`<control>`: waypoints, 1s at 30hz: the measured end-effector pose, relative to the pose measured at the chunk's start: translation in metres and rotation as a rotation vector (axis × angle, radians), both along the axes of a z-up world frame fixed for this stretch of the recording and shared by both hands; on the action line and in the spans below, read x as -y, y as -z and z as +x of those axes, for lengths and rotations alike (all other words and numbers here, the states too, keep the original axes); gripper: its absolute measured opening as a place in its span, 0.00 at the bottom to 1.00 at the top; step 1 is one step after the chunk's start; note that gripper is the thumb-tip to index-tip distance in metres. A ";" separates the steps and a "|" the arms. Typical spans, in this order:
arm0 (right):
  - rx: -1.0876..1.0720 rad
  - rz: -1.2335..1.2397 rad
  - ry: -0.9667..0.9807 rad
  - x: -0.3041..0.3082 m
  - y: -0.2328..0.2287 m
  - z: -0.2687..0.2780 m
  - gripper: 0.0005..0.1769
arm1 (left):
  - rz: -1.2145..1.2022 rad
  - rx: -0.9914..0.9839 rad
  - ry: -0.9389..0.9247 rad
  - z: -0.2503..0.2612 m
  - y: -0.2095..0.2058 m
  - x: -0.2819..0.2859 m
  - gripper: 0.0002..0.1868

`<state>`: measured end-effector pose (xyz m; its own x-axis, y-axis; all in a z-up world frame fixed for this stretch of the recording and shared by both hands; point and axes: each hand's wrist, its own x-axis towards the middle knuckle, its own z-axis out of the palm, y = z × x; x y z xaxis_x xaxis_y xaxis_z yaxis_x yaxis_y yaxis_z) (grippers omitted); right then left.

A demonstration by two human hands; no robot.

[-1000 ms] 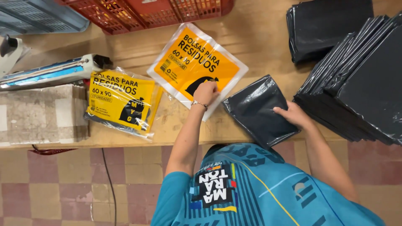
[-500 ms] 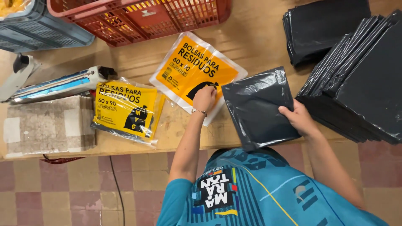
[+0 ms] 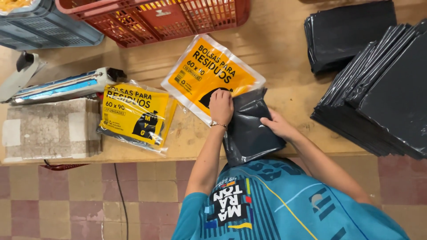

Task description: The person repeatedly places folded black trash bags into yellow-labeled clear plastic packaging on a wooden table. They fold the bags, insert them into the packaging, and stack the completed packages. A heat sealer is visible on the table but not used in the clip.

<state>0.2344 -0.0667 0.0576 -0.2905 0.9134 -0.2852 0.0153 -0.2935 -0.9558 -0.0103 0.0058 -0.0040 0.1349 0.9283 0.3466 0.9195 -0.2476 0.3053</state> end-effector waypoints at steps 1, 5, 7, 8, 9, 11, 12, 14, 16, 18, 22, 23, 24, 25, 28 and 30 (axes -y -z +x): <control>0.002 0.003 -0.005 -0.004 0.003 -0.001 0.22 | 0.003 0.002 -0.005 -0.002 -0.001 -0.001 0.07; 0.091 -0.116 -0.118 -0.027 0.053 -0.002 0.25 | 0.023 0.132 0.123 -0.007 -0.005 -0.004 0.04; 0.135 -0.159 -0.111 -0.044 0.080 -0.005 0.23 | 0.020 0.161 0.190 -0.007 -0.004 -0.004 0.04; 0.237 -0.069 -0.025 -0.053 0.085 -0.009 0.23 | 0.101 0.121 0.213 -0.006 -0.003 -0.004 0.05; 0.339 0.023 0.060 -0.062 0.089 -0.013 0.25 | 0.180 0.081 0.234 -0.004 -0.002 -0.003 0.07; 0.328 0.019 0.185 -0.086 0.105 -0.013 0.22 | 0.213 0.012 0.175 -0.007 -0.026 0.011 0.06; 0.315 0.014 0.316 -0.099 0.113 -0.013 0.19 | 0.244 -0.058 0.121 -0.008 -0.038 0.019 0.06; 0.347 -0.019 0.327 -0.119 0.099 -0.019 0.21 | 0.217 -0.084 0.051 -0.026 -0.041 0.039 0.12; 0.382 -0.050 0.335 -0.131 0.080 -0.024 0.23 | 0.189 -0.106 -0.023 -0.045 -0.030 0.065 0.17; 0.406 -0.061 0.333 -0.138 0.059 -0.030 0.21 | 0.067 -0.187 -0.247 -0.065 -0.006 0.094 0.29; 0.341 -0.079 0.181 -0.124 0.063 -0.017 0.13 | -0.030 -0.127 -0.287 -0.070 -0.018 0.127 0.14; 0.336 -0.014 0.125 -0.118 0.054 -0.011 0.12 | -0.062 -0.128 -0.247 -0.069 -0.014 0.132 0.11; 0.329 0.051 0.068 -0.113 0.045 -0.004 0.13 | -0.093 -0.128 -0.206 -0.068 -0.010 0.136 0.09; 0.336 0.054 0.051 -0.094 0.032 0.006 0.13 | -0.095 -0.119 -0.224 -0.068 -0.006 0.144 0.09; 0.581 0.203 -0.171 -0.034 0.020 0.044 0.14 | -0.183 -0.022 -0.092 -0.065 0.018 0.177 0.12; 0.650 0.123 -0.232 0.007 0.044 0.075 0.12 | -0.239 -0.042 0.062 -0.061 0.048 0.206 0.15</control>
